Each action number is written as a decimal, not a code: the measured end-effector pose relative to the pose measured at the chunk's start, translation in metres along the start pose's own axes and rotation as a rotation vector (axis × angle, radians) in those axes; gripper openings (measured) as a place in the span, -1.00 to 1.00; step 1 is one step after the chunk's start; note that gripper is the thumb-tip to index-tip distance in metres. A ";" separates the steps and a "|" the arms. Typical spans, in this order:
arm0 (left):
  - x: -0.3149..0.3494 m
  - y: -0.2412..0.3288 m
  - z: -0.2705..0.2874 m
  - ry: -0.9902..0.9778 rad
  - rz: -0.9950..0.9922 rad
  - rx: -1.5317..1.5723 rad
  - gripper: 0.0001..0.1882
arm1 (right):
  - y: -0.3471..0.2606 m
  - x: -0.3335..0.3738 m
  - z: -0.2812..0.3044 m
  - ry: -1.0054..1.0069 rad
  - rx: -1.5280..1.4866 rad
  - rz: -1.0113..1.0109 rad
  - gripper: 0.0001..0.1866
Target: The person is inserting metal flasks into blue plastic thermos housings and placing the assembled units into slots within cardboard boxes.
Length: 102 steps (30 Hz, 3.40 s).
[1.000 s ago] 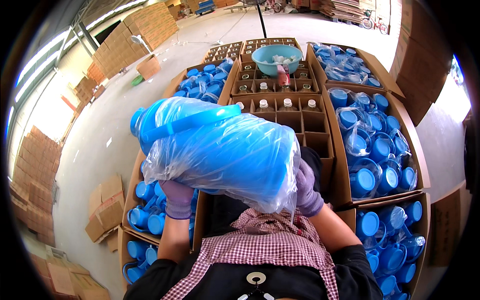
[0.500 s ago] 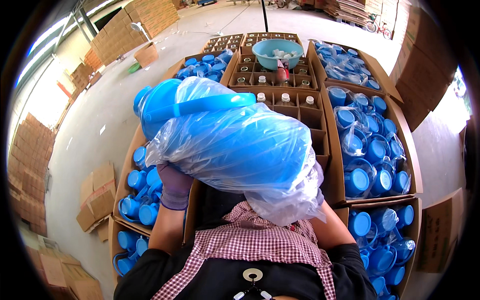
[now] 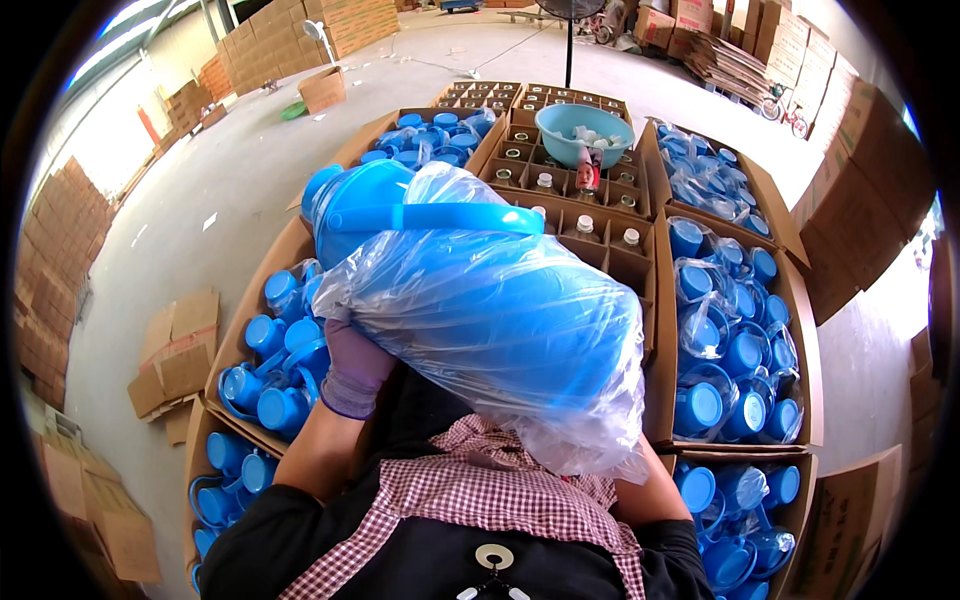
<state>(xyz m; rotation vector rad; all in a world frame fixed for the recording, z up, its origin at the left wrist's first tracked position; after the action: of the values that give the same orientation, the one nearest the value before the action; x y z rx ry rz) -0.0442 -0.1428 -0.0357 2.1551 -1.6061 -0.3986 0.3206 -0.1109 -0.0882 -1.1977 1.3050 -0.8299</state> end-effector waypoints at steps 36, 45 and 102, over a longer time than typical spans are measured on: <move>-0.011 0.086 -0.060 -0.769 -1.256 -1.510 -0.49 | -0.068 -0.060 -0.125 0.000 0.013 0.026 0.38; -0.087 0.156 0.044 -0.185 -1.436 -1.697 -0.26 | -0.023 -0.174 -0.264 -0.084 0.196 0.313 0.12; -0.447 0.232 0.263 0.875 -0.837 -2.103 0.00 | 0.193 -0.229 -0.138 0.136 0.187 -0.386 -0.27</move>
<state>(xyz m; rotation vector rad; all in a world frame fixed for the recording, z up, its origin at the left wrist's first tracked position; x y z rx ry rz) -0.4908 0.1856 -0.1602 0.7060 0.4964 -0.6852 0.1216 0.1288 -0.1954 -1.2775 1.0877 -1.3032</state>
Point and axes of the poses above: each hand's wrist, its own x-axis away from the middle knuckle, its own z-axis out of the back of the hand, y = z × x, the point moved 1 cm from there along -x, towards the middle knuckle, and after that the axes turned 15 degrees about y, right-handed, at the moved point
